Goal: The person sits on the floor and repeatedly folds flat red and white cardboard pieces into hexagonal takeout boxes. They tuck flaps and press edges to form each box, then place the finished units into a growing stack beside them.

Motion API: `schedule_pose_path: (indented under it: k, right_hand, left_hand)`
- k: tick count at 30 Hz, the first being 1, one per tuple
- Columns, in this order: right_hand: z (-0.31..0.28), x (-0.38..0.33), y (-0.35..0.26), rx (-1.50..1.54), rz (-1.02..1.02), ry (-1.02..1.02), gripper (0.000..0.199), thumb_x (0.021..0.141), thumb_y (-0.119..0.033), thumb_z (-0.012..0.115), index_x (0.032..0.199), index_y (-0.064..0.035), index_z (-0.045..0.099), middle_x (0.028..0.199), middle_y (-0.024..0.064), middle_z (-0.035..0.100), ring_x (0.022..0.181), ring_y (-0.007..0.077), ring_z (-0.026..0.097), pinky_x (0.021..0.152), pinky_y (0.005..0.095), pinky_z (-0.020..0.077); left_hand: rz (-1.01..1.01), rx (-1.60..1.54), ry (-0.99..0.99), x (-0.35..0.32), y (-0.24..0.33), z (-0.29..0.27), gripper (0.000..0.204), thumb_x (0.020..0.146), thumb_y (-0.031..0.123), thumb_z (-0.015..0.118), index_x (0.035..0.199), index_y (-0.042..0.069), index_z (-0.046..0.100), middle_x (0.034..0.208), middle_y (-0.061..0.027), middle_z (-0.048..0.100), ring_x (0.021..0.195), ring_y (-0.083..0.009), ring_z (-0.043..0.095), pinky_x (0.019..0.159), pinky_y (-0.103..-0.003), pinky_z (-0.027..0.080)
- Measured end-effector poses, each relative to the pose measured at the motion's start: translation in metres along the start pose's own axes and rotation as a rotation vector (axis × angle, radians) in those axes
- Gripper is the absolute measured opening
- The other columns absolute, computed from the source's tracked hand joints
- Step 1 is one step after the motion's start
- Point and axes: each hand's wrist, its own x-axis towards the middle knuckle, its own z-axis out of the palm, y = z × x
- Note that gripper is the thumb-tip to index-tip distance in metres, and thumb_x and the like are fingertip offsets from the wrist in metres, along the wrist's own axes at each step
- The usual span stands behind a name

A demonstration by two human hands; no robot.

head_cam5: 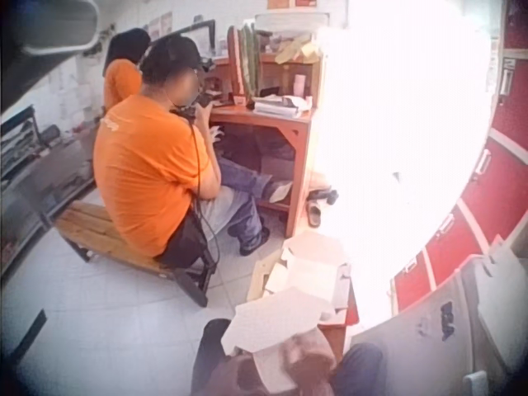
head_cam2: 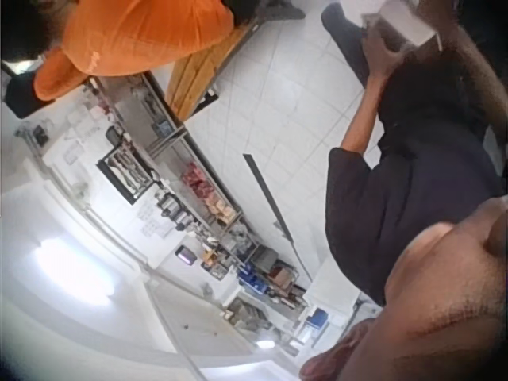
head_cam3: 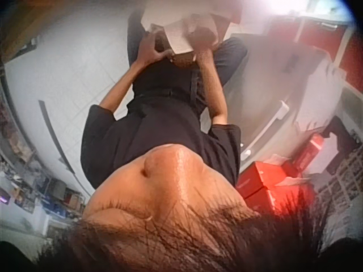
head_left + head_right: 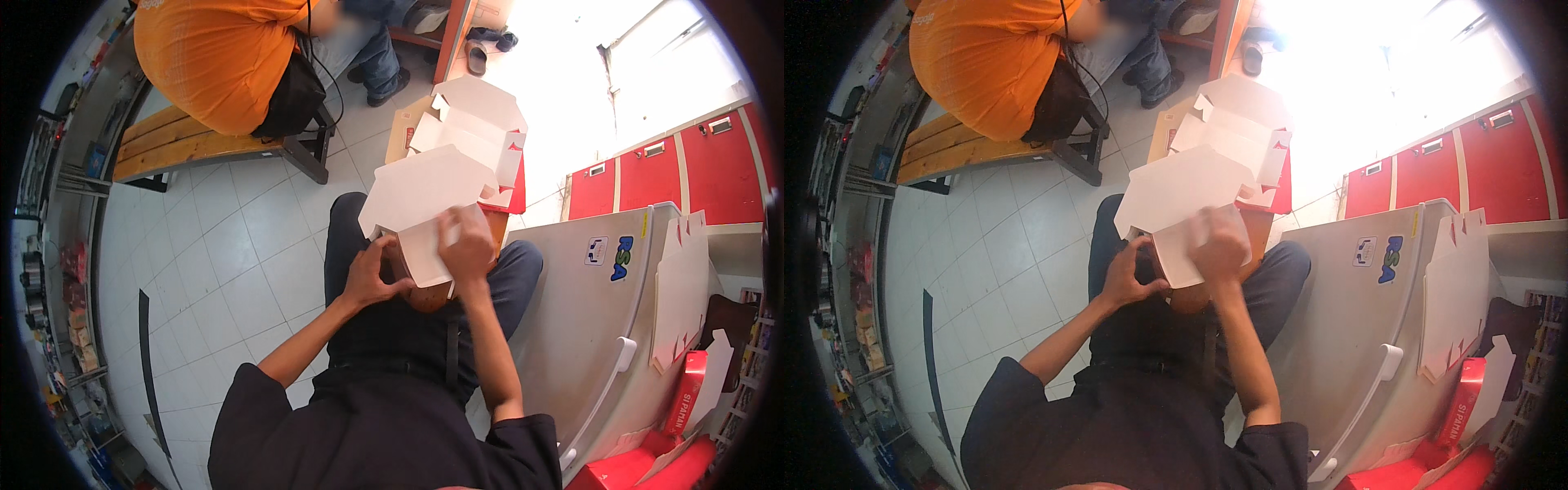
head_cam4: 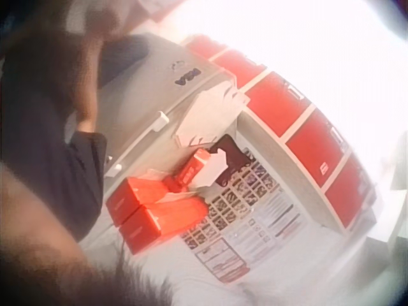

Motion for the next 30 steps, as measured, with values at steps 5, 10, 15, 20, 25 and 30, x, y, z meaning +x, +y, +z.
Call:
schedule_pose_path:
  k: [5,10,15,20,25,30]
  right_hand:
    - [0.004,0.012,0.077,0.279,0.355,-0.051,0.043,0.1,-0.035,0.044,0.1,0.0009,0.068,0.097,0.0239,0.069,0.1,0.0414,0.064,0.088,0.0484,0.0472]
    - [0.012,-0.026,0.06,0.351,0.472,-0.084,0.048,0.103,-0.036,0.035,0.104,0.0004,0.066,0.098,0.0275,0.066,0.099,0.0458,0.061,0.086,0.0491,0.0464]
    - [0.014,-0.034,0.058,0.32,0.508,-0.066,0.039,0.102,-0.029,0.039,0.099,0.0001,0.064,0.096,0.0237,0.066,0.09,0.045,0.063,0.078,0.0487,0.0479]
    - [0.019,-0.029,0.062,0.335,0.46,-0.004,0.035,0.1,-0.03,0.043,0.094,-0.0003,0.062,0.089,0.0234,0.065,0.083,0.0431,0.063,0.073,0.0487,0.0476]
    - [0.018,-0.025,0.059,0.34,0.557,-0.044,0.036,0.099,-0.033,0.048,0.092,0.0,0.061,0.088,0.0232,0.065,0.079,0.0397,0.065,0.071,0.0479,0.0477]
    - [0.029,-0.027,0.065,0.312,0.512,0.04,0.039,0.099,-0.037,0.051,0.087,-0.0001,0.059,0.074,0.0173,0.063,0.067,0.0325,0.061,0.066,0.043,0.0466]
  left_hand:
    - [-0.253,-0.315,0.216,0.013,0.013,0.029,0.033,0.102,0.03,0.048,0.12,0.002,0.048,0.116,-0.0184,0.06,0.1,-0.0323,0.061,0.09,-0.039,0.044]
    - [-0.359,-0.232,0.385,0.046,0.019,0.039,0.028,0.105,0.025,0.039,0.114,0.001,0.05,0.11,-0.0174,0.06,0.102,-0.0312,0.059,0.09,-0.039,0.044]
    - [-0.303,-0.074,0.423,0.052,0.016,0.041,0.026,0.104,0.025,0.041,0.11,0.001,0.052,0.101,-0.0159,0.06,0.093,-0.032,0.061,0.083,-0.041,0.047]
    - [-0.293,-0.016,0.447,0.053,0.015,0.041,0.022,0.103,0.022,0.046,0.103,0.002,0.054,0.092,-0.0126,0.06,0.078,-0.0273,0.06,0.071,-0.038,0.048]
    - [-0.231,-0.017,0.512,0.049,0.006,0.047,0.018,0.101,0.019,0.05,0.096,0.002,0.054,0.085,-0.0106,0.059,0.072,-0.0233,0.057,0.064,-0.035,0.045]
    - [-0.278,-0.114,0.511,0.048,0.003,0.047,0.019,0.1,0.021,0.053,0.096,0.002,0.054,0.083,-0.0115,0.06,0.073,-0.0244,0.059,0.067,-0.036,0.047]
